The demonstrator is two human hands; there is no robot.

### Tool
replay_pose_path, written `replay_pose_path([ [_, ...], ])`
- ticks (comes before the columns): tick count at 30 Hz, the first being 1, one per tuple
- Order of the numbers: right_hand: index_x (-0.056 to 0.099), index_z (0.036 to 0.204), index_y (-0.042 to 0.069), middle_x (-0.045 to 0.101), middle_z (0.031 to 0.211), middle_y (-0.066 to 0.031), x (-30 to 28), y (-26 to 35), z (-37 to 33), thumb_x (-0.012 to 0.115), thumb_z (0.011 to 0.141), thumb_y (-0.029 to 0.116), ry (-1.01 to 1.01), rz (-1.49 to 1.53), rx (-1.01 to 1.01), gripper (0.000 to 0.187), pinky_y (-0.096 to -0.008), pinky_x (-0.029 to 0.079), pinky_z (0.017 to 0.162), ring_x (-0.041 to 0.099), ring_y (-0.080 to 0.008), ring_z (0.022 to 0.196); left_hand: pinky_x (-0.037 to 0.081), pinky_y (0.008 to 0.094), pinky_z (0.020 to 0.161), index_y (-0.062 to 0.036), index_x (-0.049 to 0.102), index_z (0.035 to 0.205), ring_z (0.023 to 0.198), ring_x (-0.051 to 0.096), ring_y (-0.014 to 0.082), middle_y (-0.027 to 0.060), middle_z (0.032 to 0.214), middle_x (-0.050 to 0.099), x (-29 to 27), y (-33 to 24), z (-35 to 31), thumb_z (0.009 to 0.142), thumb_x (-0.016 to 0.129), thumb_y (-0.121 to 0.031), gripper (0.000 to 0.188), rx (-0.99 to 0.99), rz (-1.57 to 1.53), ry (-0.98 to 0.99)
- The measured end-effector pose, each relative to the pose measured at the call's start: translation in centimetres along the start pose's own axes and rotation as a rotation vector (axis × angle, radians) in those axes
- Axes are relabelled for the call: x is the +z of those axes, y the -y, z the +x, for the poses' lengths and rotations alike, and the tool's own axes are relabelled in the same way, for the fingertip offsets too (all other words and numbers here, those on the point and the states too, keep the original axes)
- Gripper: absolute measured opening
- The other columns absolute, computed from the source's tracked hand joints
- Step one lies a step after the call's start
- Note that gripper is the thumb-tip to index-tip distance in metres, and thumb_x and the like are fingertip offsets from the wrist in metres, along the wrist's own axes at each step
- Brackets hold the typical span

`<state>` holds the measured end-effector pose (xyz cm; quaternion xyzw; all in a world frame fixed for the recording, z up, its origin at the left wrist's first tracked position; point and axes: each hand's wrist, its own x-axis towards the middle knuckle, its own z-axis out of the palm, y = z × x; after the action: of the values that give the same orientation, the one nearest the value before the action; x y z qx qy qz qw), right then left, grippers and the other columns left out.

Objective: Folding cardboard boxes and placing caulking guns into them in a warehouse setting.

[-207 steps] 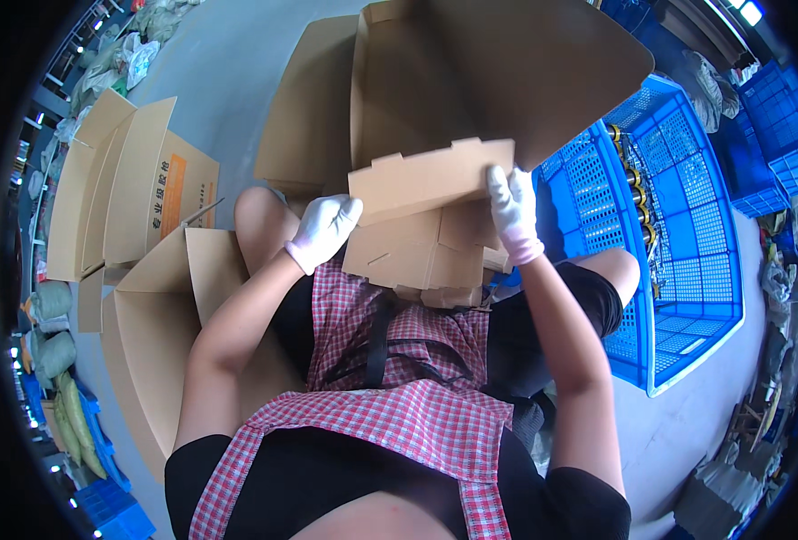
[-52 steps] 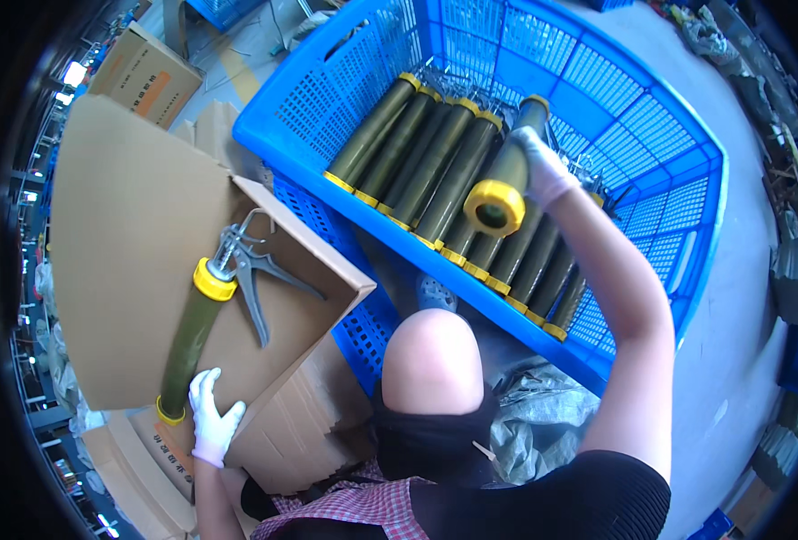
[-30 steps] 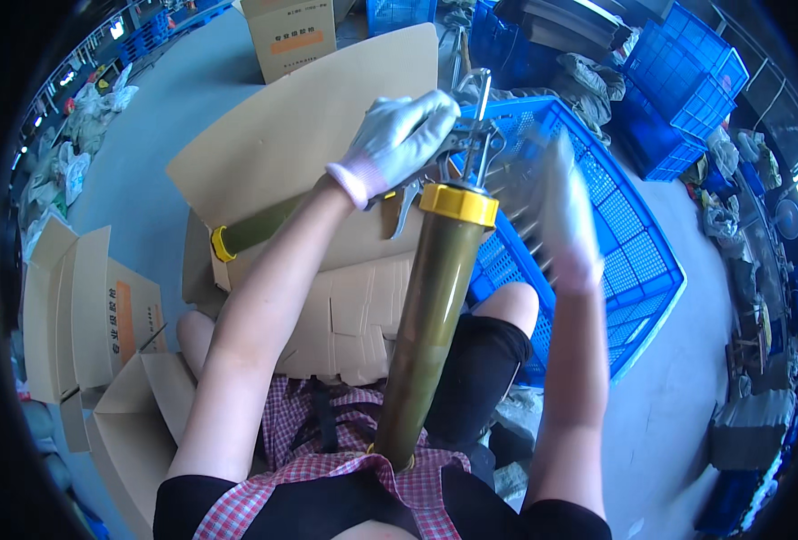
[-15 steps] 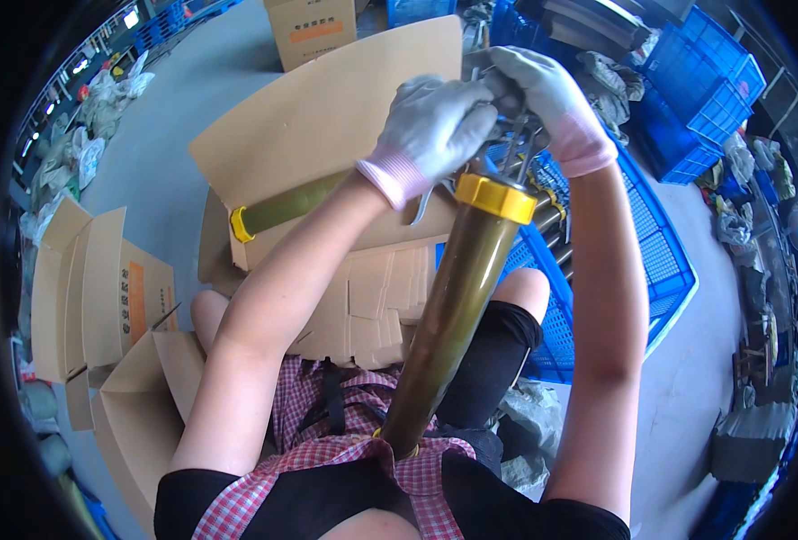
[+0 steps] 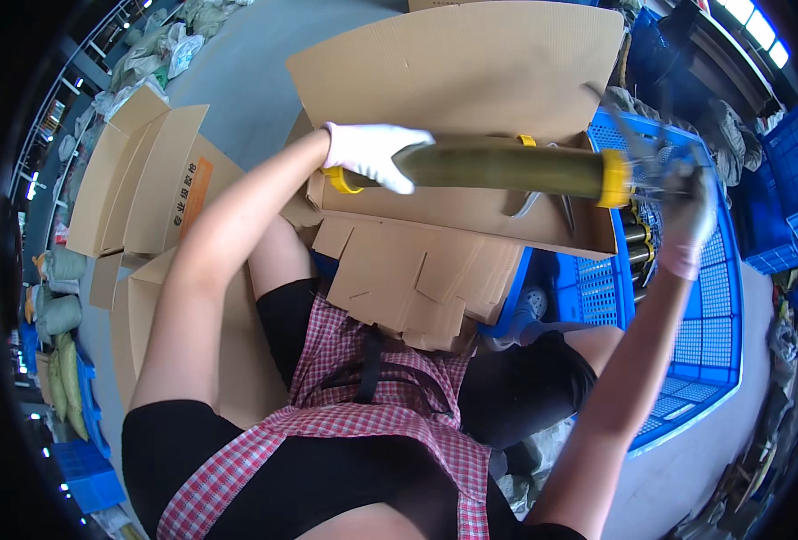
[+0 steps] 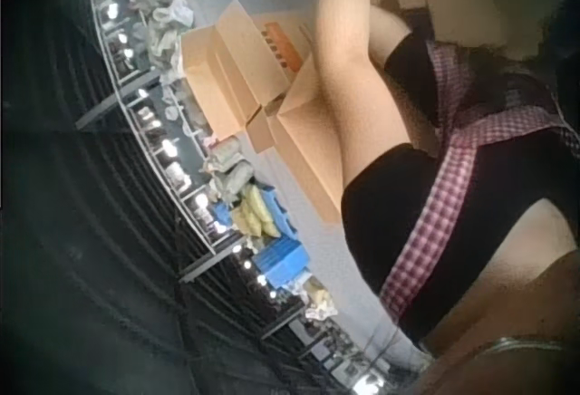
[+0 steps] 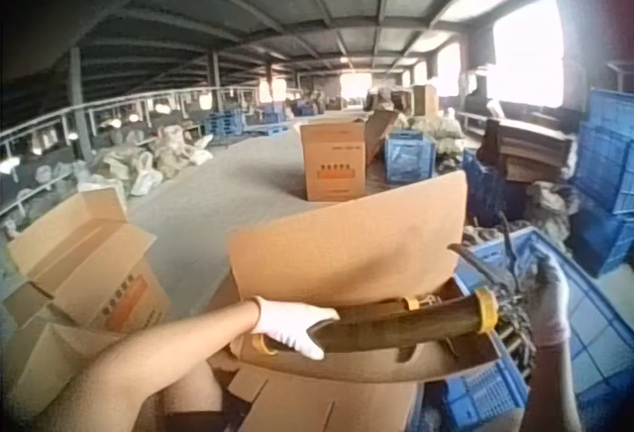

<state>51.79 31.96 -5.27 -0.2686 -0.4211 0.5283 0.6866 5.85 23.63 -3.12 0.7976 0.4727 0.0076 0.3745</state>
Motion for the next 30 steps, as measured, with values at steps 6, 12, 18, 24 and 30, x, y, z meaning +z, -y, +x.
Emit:
replay_pose_path([
  [6,0.068,0.101,0.003,0.061,0.082,-0.0022,0.5,-8.0,-3.8,0.045,0.101,0.022,0.247,-1.016,-0.015,0.029,-0.0241,0.046,0.064,0.057,-0.008,0.073,0.036,0.0376,0.108,0.0025,0.032,0.143,0.129,0.045,0.033,0.0234,0.14,0.045,2.8,6.2,0.2,0.073,0.077,-0.031,0.089,-0.169,0.225,0.155],
  [12,0.062,0.083,-0.005,0.064,0.084,-0.021,4.0,-7.4,-3.0,0.054,0.094,0.041,0.545,-1.469,0.135,0.048,-0.0401,0.046,0.074,0.061,-0.0337,0.079,0.044,0.0406,0.096,0.0008,0.056,0.121,0.109,0.058,0.0355,0.0201,0.119,0.06,2.1,2.6,3.8,0.094,0.048,-0.043,0.052,-0.277,0.307,0.319],
  [18,0.06,0.087,-0.008,0.066,0.07,-0.0204,7.9,-8.0,-4.0,0.067,0.072,0.068,0.387,-1.763,0.223,0.077,-0.0383,0.054,0.062,0.068,-0.0331,0.068,0.046,0.0343,0.089,-0.005,0.061,0.117,0.099,0.057,0.0231,0.0083,0.113,0.064,8.7,-0.4,20.7,0.097,0.044,-0.023,0.032,-0.078,-0.334,0.224],
  [24,0.056,0.079,-0.006,0.063,0.056,-0.0122,6.2,-11.5,-5.1,0.068,0.062,0.078,0.228,-1.788,-0.079,0.087,-0.0316,0.052,0.045,0.066,-0.0243,0.05,0.044,0.0296,0.095,-0.0045,0.061,0.116,0.104,0.058,0.0175,0.0079,0.116,0.064,13.3,1.4,24.8,0.094,0.055,-0.012,0.024,0.025,-0.531,0.072],
  [30,0.058,0.091,-0.006,0.063,0.057,-0.0151,6.1,-13.1,-5.4,0.07,0.069,0.065,0.086,-1.762,-0.054,0.076,-0.0362,0.053,0.05,0.067,-0.0293,0.054,0.046,0.031,0.094,0.0,0.057,0.118,0.102,0.059,0.0197,0.0099,0.115,0.063,11.0,-0.8,23.7,0.096,0.049,-0.011,0.025,-0.016,-0.292,0.1],
])
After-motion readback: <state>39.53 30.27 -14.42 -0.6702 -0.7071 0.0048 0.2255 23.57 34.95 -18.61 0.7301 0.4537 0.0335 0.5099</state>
